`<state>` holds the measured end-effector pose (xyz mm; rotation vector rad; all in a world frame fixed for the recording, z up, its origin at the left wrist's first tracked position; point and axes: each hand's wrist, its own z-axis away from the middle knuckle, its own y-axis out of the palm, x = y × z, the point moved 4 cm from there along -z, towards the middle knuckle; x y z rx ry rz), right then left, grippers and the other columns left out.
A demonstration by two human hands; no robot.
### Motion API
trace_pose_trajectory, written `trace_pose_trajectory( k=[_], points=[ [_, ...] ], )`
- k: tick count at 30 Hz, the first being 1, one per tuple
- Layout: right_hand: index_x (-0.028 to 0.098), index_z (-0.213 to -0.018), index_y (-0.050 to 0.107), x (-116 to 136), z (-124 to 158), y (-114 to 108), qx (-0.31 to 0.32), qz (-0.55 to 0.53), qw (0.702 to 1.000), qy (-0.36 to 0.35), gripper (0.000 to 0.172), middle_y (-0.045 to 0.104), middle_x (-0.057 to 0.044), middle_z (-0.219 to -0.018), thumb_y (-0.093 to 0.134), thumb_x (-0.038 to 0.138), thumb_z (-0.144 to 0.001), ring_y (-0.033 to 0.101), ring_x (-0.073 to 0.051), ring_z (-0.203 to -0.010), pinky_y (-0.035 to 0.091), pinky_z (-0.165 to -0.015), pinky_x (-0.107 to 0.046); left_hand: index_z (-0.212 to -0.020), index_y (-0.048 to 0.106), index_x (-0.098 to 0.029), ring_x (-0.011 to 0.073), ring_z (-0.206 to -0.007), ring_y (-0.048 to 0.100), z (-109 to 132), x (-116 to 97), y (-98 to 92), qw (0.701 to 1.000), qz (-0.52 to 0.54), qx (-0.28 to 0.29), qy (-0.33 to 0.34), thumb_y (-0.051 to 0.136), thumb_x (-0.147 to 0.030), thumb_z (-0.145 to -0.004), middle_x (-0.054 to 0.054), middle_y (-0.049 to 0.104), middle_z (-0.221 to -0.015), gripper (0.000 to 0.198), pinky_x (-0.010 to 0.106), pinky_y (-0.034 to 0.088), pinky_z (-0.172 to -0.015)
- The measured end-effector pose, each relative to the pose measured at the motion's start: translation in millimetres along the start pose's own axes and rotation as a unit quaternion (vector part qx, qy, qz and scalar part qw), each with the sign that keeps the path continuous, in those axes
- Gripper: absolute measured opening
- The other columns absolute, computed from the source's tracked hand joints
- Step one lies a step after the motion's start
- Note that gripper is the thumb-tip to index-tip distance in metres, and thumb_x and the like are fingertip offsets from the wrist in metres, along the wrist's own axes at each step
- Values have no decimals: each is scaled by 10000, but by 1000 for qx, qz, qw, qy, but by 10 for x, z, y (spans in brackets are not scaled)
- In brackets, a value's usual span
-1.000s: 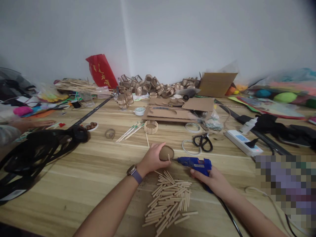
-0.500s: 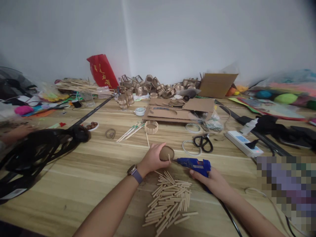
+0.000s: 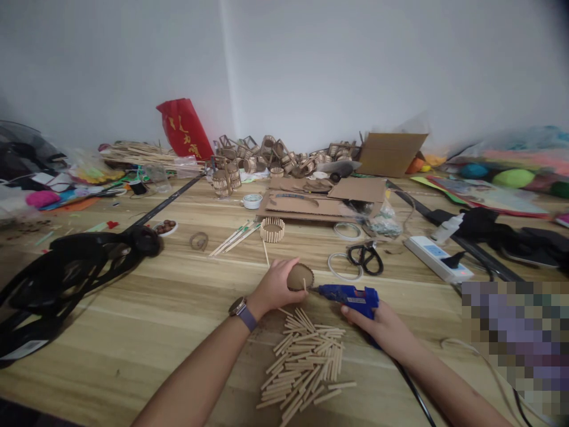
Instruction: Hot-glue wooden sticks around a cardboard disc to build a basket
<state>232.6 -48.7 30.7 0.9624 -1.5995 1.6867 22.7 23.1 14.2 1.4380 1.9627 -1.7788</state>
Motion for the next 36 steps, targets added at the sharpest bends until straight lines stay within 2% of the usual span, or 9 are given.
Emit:
trace_pose_trajectory(
  k=[7,19,30,36],
  points=[
    [230,-904,744,34,5,-5,-5,11,1000,10,449,763,-57,-903,607,594,-679,670,-294,-842,523,-808,-404,-1346,441,-173,302,-1193,475,0,8,6,1000,2,-4,7,746,-296,-661,118,558,-1287,760,459,393,-1041],
    [239,-960,745,19,3,-7,-11,10,1000,-1,494,757,-70,-982,613,625,-681,670,-316,-915,500,-902,-446,-1345,443,-199,303,-1198,475,-1,-2,-2,1000,6,-3,6,745,-285,-654,103,555,-1295,758,464,392,-1042],
    [221,-980,734,24,7,-2,-7,14,1000,7,480,750,-74,-1006,607,594,-706,664,-317,-940,498,-903,-436,-1342,446,-196,306,-1203,470,-2,3,2,1000,5,-1,6,748,-292,-658,104,552,-1291,753,463,393,-1046],
    [219,-967,734,30,8,1,-3,12,1000,-8,458,758,-73,-945,599,584,-725,677,-302,-887,516,-878,-427,-1337,450,-181,300,-1204,469,3,5,0,1000,4,-4,10,745,-284,-664,104,556,-1287,742,450,387,-1056]
  ],
)
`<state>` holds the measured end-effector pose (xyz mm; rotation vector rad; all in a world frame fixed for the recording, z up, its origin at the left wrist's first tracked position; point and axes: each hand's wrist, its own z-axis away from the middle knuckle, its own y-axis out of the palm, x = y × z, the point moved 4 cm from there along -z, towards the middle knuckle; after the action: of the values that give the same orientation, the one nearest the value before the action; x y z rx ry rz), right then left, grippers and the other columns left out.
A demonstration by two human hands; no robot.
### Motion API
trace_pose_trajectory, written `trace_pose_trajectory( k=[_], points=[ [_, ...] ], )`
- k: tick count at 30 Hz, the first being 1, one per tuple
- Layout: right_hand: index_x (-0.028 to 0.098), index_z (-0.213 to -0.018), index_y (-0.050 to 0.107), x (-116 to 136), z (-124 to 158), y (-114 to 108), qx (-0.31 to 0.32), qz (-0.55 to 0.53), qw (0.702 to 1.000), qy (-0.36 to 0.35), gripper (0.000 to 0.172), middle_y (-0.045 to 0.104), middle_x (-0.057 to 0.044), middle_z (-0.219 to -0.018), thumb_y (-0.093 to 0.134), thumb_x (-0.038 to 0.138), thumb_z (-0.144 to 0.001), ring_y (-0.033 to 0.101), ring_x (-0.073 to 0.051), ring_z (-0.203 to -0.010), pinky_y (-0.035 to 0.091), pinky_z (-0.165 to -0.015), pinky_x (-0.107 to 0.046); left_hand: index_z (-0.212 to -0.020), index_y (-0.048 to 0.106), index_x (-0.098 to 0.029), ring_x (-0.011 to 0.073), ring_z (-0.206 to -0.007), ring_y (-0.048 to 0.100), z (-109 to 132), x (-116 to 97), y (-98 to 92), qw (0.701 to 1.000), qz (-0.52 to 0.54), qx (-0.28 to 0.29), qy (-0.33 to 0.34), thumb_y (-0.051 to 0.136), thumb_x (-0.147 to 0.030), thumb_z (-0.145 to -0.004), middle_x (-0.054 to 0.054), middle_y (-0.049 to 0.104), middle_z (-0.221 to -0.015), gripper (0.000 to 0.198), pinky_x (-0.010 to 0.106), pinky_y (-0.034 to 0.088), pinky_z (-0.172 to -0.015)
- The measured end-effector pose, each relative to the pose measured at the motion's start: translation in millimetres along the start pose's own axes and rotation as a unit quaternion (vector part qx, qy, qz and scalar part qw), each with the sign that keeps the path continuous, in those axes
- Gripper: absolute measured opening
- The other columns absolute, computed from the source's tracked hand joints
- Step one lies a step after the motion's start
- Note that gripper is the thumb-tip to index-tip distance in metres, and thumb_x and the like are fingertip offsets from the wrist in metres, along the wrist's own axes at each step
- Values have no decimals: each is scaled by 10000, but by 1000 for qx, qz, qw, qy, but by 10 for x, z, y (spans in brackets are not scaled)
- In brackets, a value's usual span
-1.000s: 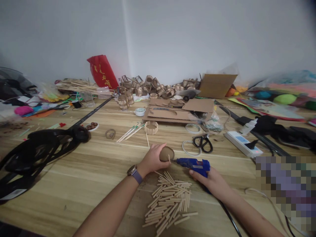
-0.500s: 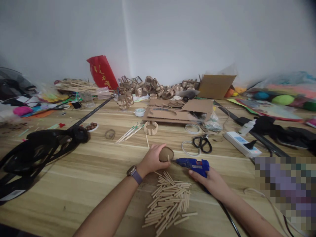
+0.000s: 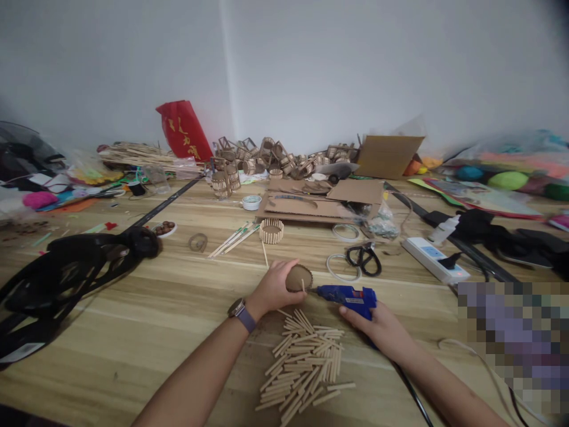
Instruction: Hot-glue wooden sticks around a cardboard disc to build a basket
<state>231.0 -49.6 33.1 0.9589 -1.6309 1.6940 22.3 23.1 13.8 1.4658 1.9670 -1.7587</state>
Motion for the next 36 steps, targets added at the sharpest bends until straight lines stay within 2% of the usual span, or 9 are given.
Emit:
trace_pose_trajectory(
  k=[5,9,16,23,27,29,31,34,36],
  points=[
    [208,-1001,724,-31,2,6,-6,1,1000,-3,471,755,-76,-983,598,571,-729,677,-298,-906,518,-888,-428,-1332,452,-171,299,-1206,465,-4,11,13,1000,4,2,0,742,-291,-661,109,554,-1288,741,451,387,-1055],
    [198,-1004,720,-37,1,7,-5,25,1000,-7,474,759,-79,-946,565,565,-748,686,-291,-864,537,-850,-423,-1327,454,-142,298,-1193,469,-4,14,20,1000,0,0,-2,736,-284,-656,122,560,-1278,741,445,395,-1047],
    [197,-959,725,-17,19,17,-17,42,999,-23,439,761,-83,-901,554,544,-751,692,-280,-825,551,-807,-401,-1316,462,-168,294,-1193,472,-1,18,17,1000,10,1,-8,731,-273,-654,107,565,-1268,723,437,395,-1046],
    [208,-906,727,-104,-7,-123,-83,26,996,-12,376,758,-61,-848,617,511,-710,684,-276,-801,545,-759,-381,-1318,454,-176,291,-1207,473,12,37,25,999,32,12,-24,748,-306,-644,113,551,-1272,746,430,397,-1044],
    [196,-795,701,-336,-63,-311,-164,-74,979,96,328,720,-39,-696,684,503,-683,654,-234,-683,520,-605,-317,-1328,445,-153,298,-1213,466,17,31,18,999,30,20,-28,752,-308,-647,127,538,-1291,763,434,391,-1048],
    [185,-734,661,-446,-72,-356,-174,-169,957,162,311,649,-12,-563,713,488,-688,593,-176,-535,460,-473,-267,-1329,445,-145,302,-1209,467,18,31,17,999,29,20,-28,755,-306,-644,131,540,-1289,769,438,394,-1045],
    [182,-712,621,-508,-72,-374,-165,-271,924,213,280,593,17,-507,748,431,-688,526,-132,-442,419,-413,-242,-1333,443,-145,301,-1209,466,17,30,18,999,30,20,-26,753,-306,-645,131,540,-1289,771,438,395,-1044],
    [174,-790,628,-532,-85,-403,-115,-366,893,234,221,676,-28,-656,778,288,-674,598,-146,-528,493,-484,-258,-1333,444,-154,297,-1208,467,14,26,21,999,30,22,-26,748,-303,-648,126,542,-1290,765,436,394,-1045],
    [176,-866,640,-567,-97,-463,-88,-359,900,231,260,714,-69,-793,781,250,-661,656,-187,-661,533,-570,-289,-1332,445,-158,298,-1211,465,10,22,22,999,29,23,-24,748,-299,-645,123,542,-1293,764,436,391,-1047]
  ],
)
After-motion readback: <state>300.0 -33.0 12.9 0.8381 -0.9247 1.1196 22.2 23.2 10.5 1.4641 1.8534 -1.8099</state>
